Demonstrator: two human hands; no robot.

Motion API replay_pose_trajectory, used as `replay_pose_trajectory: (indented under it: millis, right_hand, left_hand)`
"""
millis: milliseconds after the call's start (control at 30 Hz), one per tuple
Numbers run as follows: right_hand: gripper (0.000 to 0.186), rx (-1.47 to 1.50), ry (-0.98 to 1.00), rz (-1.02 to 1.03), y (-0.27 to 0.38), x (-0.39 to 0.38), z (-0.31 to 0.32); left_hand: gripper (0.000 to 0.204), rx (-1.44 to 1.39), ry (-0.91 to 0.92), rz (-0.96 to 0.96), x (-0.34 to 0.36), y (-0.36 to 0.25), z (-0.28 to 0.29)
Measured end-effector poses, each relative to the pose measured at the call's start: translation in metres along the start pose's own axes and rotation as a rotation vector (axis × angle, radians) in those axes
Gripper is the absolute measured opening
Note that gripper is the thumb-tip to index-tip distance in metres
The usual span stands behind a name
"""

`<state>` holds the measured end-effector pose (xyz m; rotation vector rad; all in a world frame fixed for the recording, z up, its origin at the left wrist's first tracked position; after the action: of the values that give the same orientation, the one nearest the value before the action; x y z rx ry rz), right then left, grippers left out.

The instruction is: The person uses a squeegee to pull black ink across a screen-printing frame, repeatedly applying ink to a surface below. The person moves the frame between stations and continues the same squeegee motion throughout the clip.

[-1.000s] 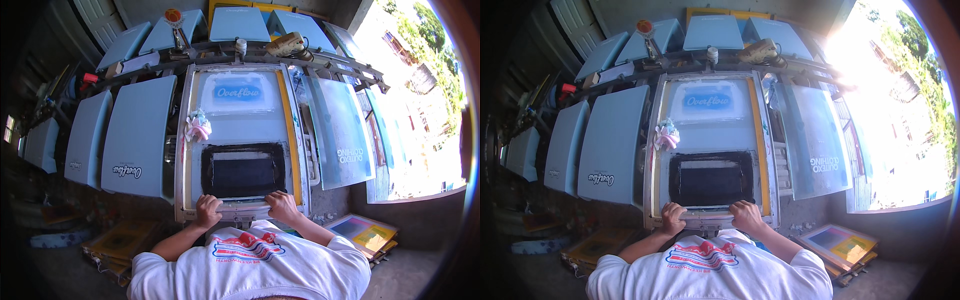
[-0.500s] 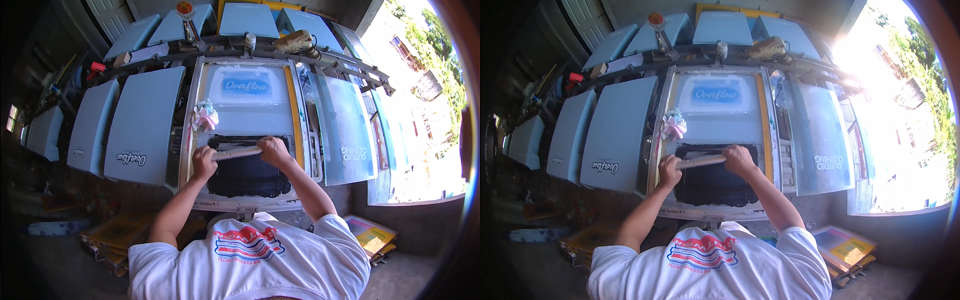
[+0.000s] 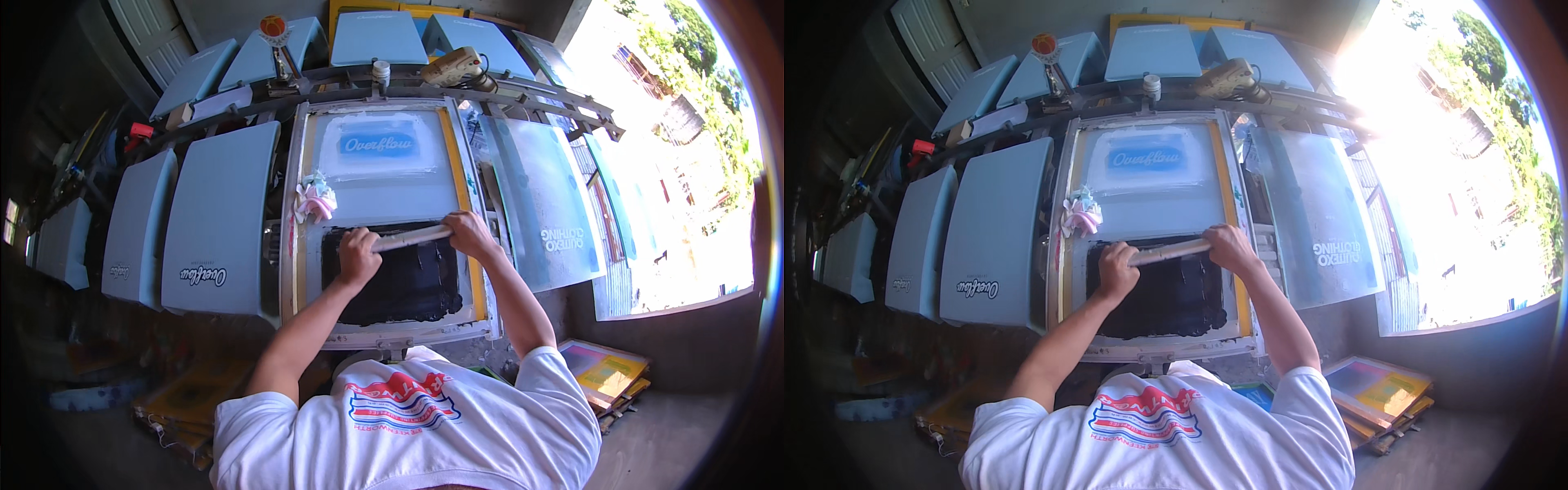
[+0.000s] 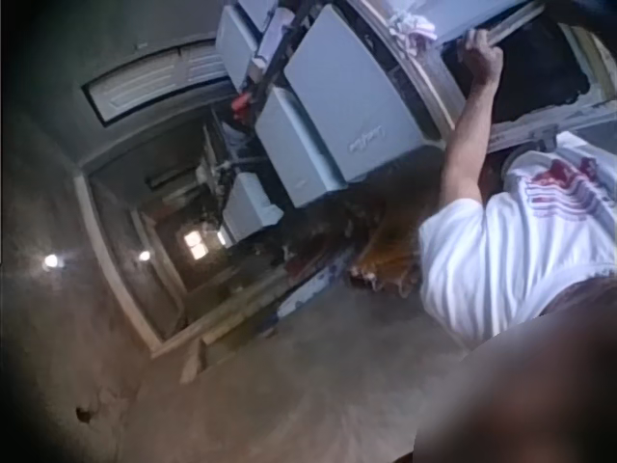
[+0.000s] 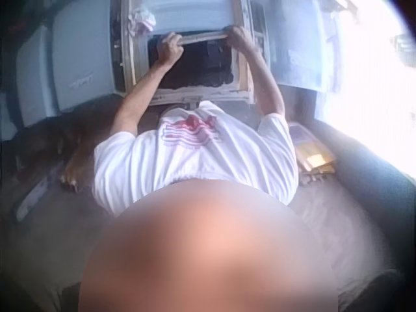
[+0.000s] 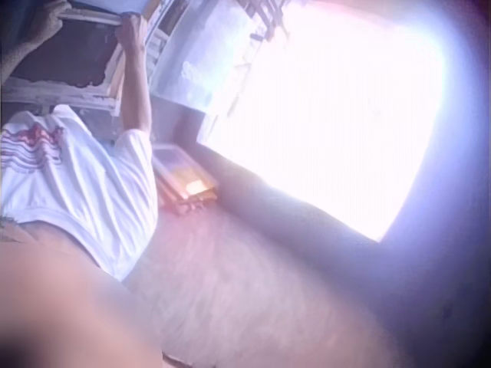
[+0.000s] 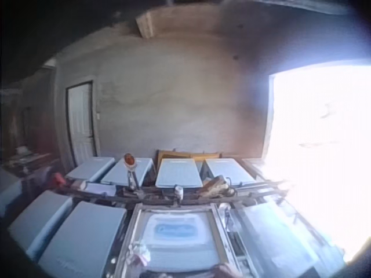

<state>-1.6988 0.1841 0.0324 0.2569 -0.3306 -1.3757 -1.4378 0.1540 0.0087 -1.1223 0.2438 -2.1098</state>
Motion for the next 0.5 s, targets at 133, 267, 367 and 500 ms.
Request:
replay_pose_trajectory:
  millis: [133, 267, 367, 500]
  right_hand:
    - [0.026, 0.002, 0.067, -0.092, -0.003, -0.016, -0.017]
    - [0.021, -0.022, 0.049, -0.049, 0.048, -0.093, -0.018]
    - [0.024, 0.038, 0.205, -0.040, 0.090, -0.145, -0.021]
    - [0.023, 0.058, 0.214, 0.025, 0.104, -0.138, -0.017]
  left_hand:
    - [0.018, -0.023, 0.058, -0.020, 0.000, 0.011, -0.007]
    - [0.019, -0.051, 0.190, -0.065, -0.056, -0.023, 0.033]
    - [0.023, -0.157, 0.245, -0.115, -0.096, -0.054, 0.075]
    - [0.027, -0.169, 0.270, -0.042, -0.096, -0.046, 0.092]
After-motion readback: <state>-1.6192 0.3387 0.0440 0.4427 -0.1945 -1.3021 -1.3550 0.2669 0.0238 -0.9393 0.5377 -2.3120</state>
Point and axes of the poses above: each hand's wrist, its own x-axis towards the middle knuckle, its own z-axis out of the back of the hand, y = z × x, the point moved 5 cm from there along x, towards the middle knuckle
